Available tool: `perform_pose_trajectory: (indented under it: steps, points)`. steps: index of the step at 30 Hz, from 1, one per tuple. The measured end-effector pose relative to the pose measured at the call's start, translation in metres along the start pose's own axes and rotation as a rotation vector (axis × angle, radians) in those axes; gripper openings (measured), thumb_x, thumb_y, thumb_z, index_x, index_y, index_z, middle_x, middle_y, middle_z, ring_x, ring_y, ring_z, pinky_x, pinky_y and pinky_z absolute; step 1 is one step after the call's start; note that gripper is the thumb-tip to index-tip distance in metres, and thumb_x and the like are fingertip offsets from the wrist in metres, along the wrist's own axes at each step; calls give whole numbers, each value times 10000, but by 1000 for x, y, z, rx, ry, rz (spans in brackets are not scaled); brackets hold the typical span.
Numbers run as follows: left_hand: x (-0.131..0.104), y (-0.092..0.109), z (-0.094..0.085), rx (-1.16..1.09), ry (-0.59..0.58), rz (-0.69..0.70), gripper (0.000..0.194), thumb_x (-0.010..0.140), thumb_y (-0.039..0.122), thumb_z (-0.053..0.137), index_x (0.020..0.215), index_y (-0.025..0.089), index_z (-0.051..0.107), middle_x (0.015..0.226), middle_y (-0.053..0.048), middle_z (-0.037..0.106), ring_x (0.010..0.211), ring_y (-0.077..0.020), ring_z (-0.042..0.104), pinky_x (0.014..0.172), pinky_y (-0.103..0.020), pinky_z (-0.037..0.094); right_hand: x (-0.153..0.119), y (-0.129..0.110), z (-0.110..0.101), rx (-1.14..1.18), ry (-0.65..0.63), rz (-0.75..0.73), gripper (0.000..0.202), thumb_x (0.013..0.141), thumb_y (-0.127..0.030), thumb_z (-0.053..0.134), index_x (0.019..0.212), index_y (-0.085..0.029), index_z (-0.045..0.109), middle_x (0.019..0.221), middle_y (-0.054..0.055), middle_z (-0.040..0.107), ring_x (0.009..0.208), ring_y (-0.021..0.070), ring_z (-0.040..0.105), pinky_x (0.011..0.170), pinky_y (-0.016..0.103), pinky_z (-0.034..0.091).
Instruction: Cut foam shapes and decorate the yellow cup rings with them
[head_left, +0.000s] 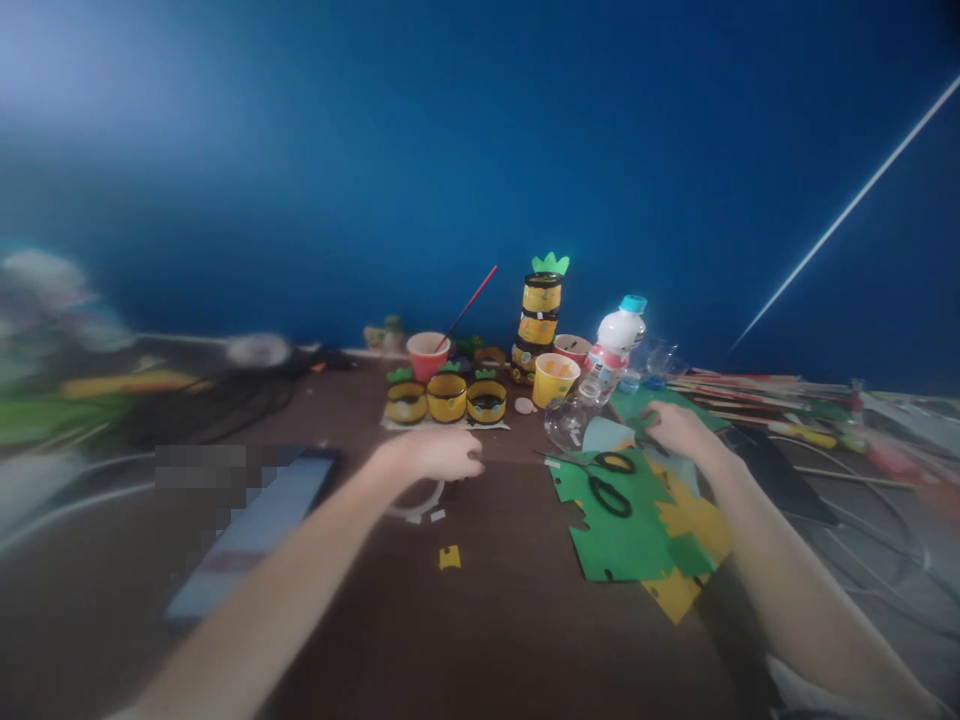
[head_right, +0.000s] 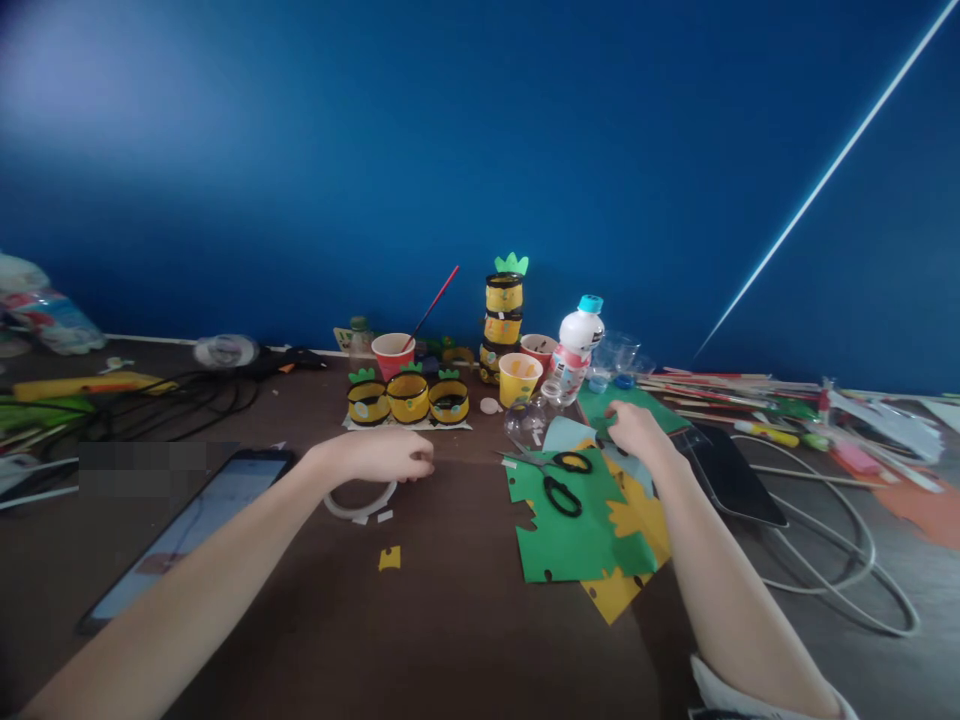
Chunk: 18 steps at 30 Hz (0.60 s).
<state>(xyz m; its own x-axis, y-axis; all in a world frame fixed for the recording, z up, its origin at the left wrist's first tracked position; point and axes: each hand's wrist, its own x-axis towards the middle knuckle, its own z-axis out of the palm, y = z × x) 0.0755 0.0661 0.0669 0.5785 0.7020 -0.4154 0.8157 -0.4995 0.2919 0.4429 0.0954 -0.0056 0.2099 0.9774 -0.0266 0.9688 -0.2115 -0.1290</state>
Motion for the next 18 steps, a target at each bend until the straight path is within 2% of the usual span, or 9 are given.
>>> perform_pose_trajectory:
  steps: [5,8,9,10,12,13,16,18]
  points:
    - [-10,-11,-14,-136,37,36,286,750,390,392,759,192,597,781,-25,676,685,-152,603,569,-226,398,1,-2,0,12,4,-11,267,693,-169,479,925,-158,611,806,69,674,674,173,612,577,222,402]
    - [-26,-32,-32,-255,121,14,276,747,413,426,775,196,595,799,-12,677,698,-144,610,607,-222,422,2,-2,0,28,-15,0,266,705,-183,465,926,-148,609,750,66,672,597,167,603,549,229,403]
    - [-33,-42,-40,-272,203,-11,274,752,409,429,781,198,602,813,-8,676,719,-143,609,630,-224,427,2,-3,-1,35,-22,0,261,708,-187,464,922,-147,608,732,63,670,581,164,600,547,229,404]
    - [-39,-54,-49,-288,349,-71,267,757,397,432,783,197,608,825,-4,674,730,-137,604,652,-224,431,2,-3,-1,42,-27,-2,255,709,-190,465,915,-146,609,722,59,669,575,162,598,553,229,405]
    - [-49,-82,-66,-313,771,-347,240,754,333,435,818,188,615,812,0,663,727,-124,589,676,-222,437,2,-3,-2,58,-32,-6,241,712,-199,469,902,-147,609,720,55,668,567,158,596,570,231,409]
    - [-52,-97,-74,-297,904,-453,288,787,301,373,925,175,592,891,-21,647,783,-132,578,709,-244,437,2,-4,-2,67,-34,-5,239,713,-204,470,901,-148,607,724,54,668,556,155,594,574,234,409]
    - [-54,-143,-87,-246,1100,-709,399,840,273,263,1141,105,465,1192,-125,467,1040,-236,472,849,-387,385,1,-5,-3,94,-48,10,249,719,-218,463,920,-150,592,731,51,667,491,142,577,554,239,409]
    - [-53,-169,-83,-228,1120,-827,410,831,315,316,1126,84,482,1305,-158,305,1148,-340,355,900,-474,325,1,-6,-4,111,-60,20,251,723,-227,459,931,-156,580,728,44,665,465,135,569,550,241,410]
